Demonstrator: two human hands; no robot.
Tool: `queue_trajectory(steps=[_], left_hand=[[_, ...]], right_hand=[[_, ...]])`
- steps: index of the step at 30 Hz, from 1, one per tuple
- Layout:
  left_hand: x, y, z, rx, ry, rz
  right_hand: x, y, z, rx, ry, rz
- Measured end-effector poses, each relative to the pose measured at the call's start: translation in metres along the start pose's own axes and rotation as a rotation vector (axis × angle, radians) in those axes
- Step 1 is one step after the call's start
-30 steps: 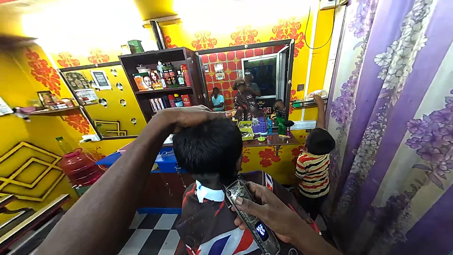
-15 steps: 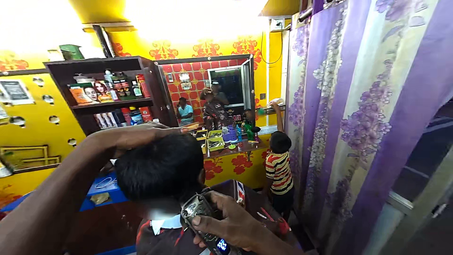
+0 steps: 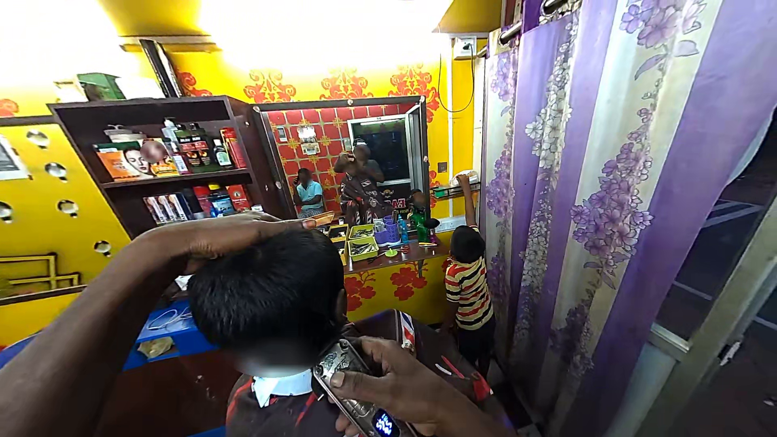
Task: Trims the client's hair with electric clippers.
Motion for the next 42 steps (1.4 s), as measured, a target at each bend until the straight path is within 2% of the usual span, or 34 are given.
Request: queue_trajectory(steps=[9, 11, 16, 21, 26, 29, 31, 32, 34, 36, 38, 42], left_hand=[[-0.004, -0.003, -0.001, 0.050, -0.042, -0.052], [-0.003, -0.004, -0.001, 0.042, -0.031, -0.045], [-0.021, -0.034, -0.026, 0.086, -0.087, -0.057], [-0.001, -0.001, 0.005, 0.034, -0.030, -0.023], [0.001, 0.002, 0.008, 0.041, -0.007, -0.041], [-0.001, -0.001, 0.006, 0.045, -0.021, -0.016], [-0.001, -0.001, 0.005, 0.047, -0.020, -0.005], [-0.001, -0.001, 0.005, 0.051, -0.021, -0.005], [-0.002, -0.002, 0.004, 0.062, -0.032, 0.001], [-0.002, -0.003, 0.004, 0.072, -0.053, 0.005], [-0.001, -0.001, 0.006, 0.066, -0.050, 0.020], [0.000, -0.001, 0.010, 0.083, -0.050, 0.033]], right_hand=[[0.005, -0.012, -0.007, -0.140, 0.008, 0.119], [0.007, -0.016, -0.007, -0.138, 0.000, 0.123], [0.004, -0.002, 0.000, -0.032, 0.009, 0.015], [0.009, -0.009, -0.005, -0.091, 0.024, 0.045], [0.014, -0.018, -0.013, -0.162, 0.091, 0.222], [0.015, -0.011, -0.007, -0.209, 0.163, 0.551], [0.015, -0.009, 0.004, -0.172, 0.150, 0.627], [0.014, -0.009, 0.009, -0.093, 0.115, 0.543], [0.011, -0.008, 0.012, 0.064, 0.065, 0.197], [0.005, -0.006, 0.011, 0.107, 0.029, -0.076], [-0.001, -0.005, 0.009, 0.093, -0.021, -0.188], [-0.004, -0.004, 0.008, 0.035, -0.083, -0.234]])
Point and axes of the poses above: each hand's wrist, its own z-axis away from the middle knuckle, its own x-axis out of the palm, y = z × x, the point moved 1 cm from there along -z, towards the middle knuckle, and after that the axes turned 10 degrees about -y, right-handed, at the moved point
